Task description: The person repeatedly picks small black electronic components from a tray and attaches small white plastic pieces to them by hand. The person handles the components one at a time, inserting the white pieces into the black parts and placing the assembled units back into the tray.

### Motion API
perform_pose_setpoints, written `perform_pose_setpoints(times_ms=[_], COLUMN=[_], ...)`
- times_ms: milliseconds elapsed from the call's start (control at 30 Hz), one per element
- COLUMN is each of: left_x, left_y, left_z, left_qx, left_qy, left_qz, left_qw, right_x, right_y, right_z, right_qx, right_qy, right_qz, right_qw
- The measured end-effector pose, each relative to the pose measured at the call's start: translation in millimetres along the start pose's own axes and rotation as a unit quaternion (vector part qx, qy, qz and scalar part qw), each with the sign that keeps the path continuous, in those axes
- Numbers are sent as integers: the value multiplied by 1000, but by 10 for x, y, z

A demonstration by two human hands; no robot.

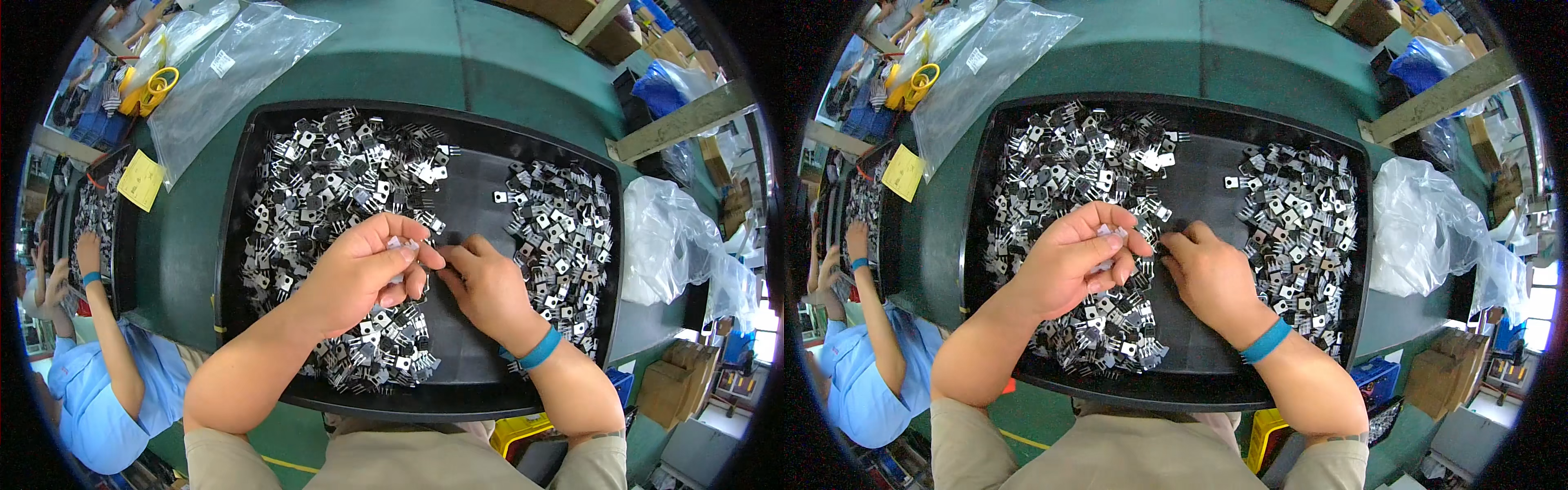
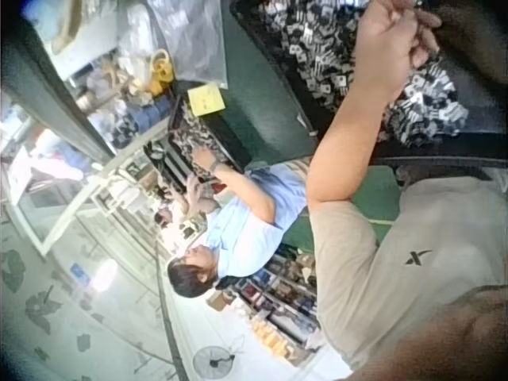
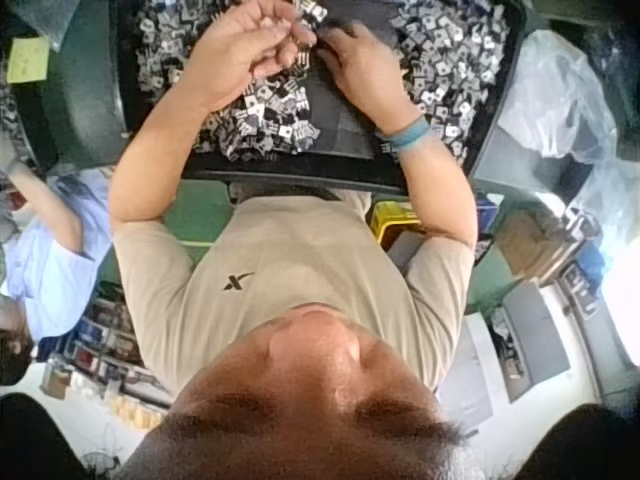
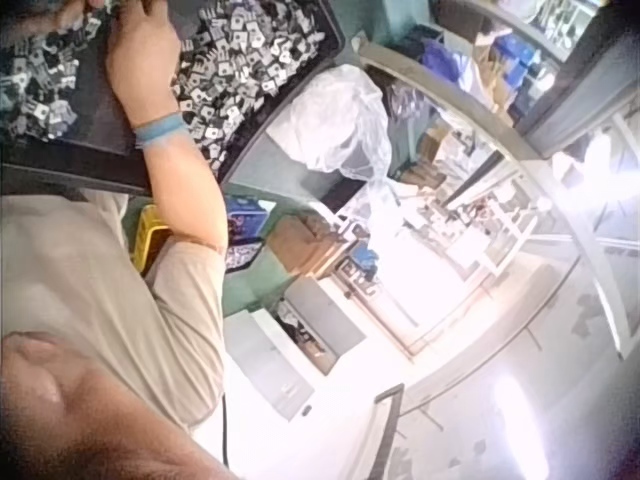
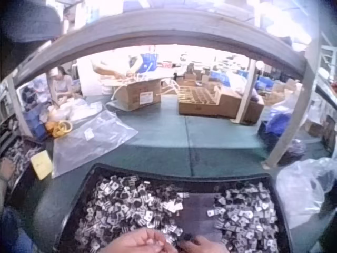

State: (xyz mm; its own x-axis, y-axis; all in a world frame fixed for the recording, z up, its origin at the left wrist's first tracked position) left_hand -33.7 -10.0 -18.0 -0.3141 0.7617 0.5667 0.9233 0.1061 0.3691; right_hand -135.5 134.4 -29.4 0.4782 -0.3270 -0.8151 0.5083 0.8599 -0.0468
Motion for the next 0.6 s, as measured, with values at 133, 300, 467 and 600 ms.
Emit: perform_pose_setpoints(times_ms=[133, 300, 467, 600], left_x=[-1, 26, -19, -14], left_y=[18, 24, 25, 24], left_z=[4, -26, 8, 28], left_qx=[-17, -13, -33, -48], left_qy=[-9, -24, -82, -41], left_qz=[23, 17, 42, 1], left_qw=[1000, 999, 995, 998], right_x=[-16, -229, -395, -421], right_y=[6, 3, 68, 116], right_z=[14, -27, 6, 100], right_qx=[24, 48, 140, 124], right_qy=[9, -168, -372, -430], right_qz=[51, -15, -65, -60], right_qw=[998, 984, 915, 892])
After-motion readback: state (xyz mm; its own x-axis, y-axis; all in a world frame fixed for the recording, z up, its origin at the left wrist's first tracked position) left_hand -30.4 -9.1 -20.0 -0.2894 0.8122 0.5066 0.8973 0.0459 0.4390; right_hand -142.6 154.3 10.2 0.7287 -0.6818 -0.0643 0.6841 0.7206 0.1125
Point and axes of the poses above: each hand's wrist, its own y-axis away from the middle knuckle, its own x-axis out of the palm, z = x × y, the point moved 3 cm from there along -y, towards the middle knuckle, and after that the axes turned 1 degree about -y, right-handed, at the moved point
